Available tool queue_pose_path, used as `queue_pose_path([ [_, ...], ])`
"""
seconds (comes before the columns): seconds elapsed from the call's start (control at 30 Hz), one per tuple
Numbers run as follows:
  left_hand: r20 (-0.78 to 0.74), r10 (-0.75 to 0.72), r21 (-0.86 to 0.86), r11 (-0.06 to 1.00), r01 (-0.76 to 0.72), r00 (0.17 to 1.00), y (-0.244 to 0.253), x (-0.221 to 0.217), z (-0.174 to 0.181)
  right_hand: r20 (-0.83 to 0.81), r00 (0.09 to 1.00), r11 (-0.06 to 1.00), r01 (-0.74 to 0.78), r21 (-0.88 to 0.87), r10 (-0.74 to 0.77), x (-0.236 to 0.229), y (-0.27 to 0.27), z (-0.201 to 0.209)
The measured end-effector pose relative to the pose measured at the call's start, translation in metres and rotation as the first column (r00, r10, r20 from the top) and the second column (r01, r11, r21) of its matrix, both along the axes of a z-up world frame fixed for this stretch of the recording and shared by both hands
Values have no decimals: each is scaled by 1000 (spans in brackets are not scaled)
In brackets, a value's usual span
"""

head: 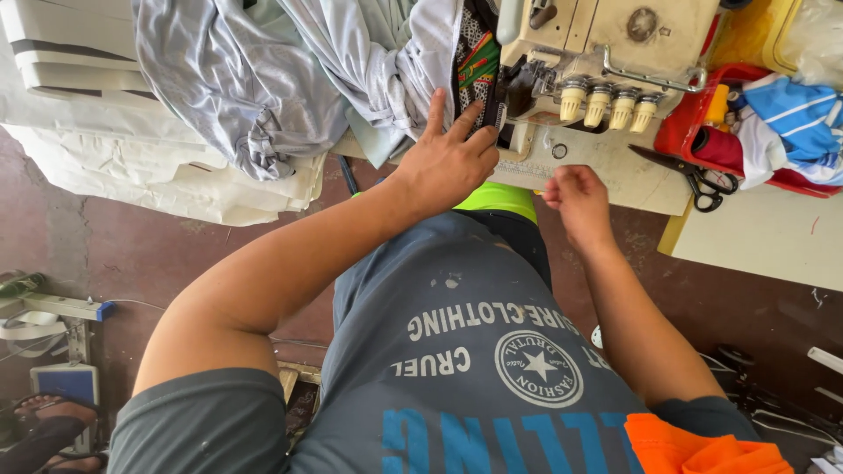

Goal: Using an overlock sewing machine to finish the edges of patterned garment pieces and trimming excess thread with scissors.

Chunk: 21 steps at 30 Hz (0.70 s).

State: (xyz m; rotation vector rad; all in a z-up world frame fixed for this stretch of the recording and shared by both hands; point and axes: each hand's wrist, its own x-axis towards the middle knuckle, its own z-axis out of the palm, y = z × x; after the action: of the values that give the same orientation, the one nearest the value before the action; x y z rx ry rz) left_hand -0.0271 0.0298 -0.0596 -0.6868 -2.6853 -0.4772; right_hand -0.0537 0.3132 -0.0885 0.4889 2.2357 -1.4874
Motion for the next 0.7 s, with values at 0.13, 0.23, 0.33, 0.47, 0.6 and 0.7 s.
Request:
queue_pose_path([
  [0.13, -5, 4, -8, 1000, -4, 1000, -4, -9, 14, -95, 993, 990, -64, 128, 77, -4, 33, 10],
  [0.23, 192, -75, -81, 993, 92, 979, -12, -14, 36, -21, 997, 918, -58, 393, 72, -10, 64, 12],
  [0.33, 166, -69, -69, 994, 81, 984, -18, -19, 35, -221, 969, 826, 34, 562, 110, -16, 114, -13],
  [0.47, 119, -48, -27, 998, 51, 992, -25, -26, 31, -305, 943, 719, 121, 684, 131, -22, 171, -31],
  [0.6, 20, -19, -24, 1000, 19, 1000, -28, -34, 23, -377, 837, 591, 81, 803, 397, -21, 191, -36],
  [0.7, 176, -24, -42, 999, 32, 984, -33, -43, 32, -405, 804, 421, 216, 881, 435, -26, 190, -27],
])
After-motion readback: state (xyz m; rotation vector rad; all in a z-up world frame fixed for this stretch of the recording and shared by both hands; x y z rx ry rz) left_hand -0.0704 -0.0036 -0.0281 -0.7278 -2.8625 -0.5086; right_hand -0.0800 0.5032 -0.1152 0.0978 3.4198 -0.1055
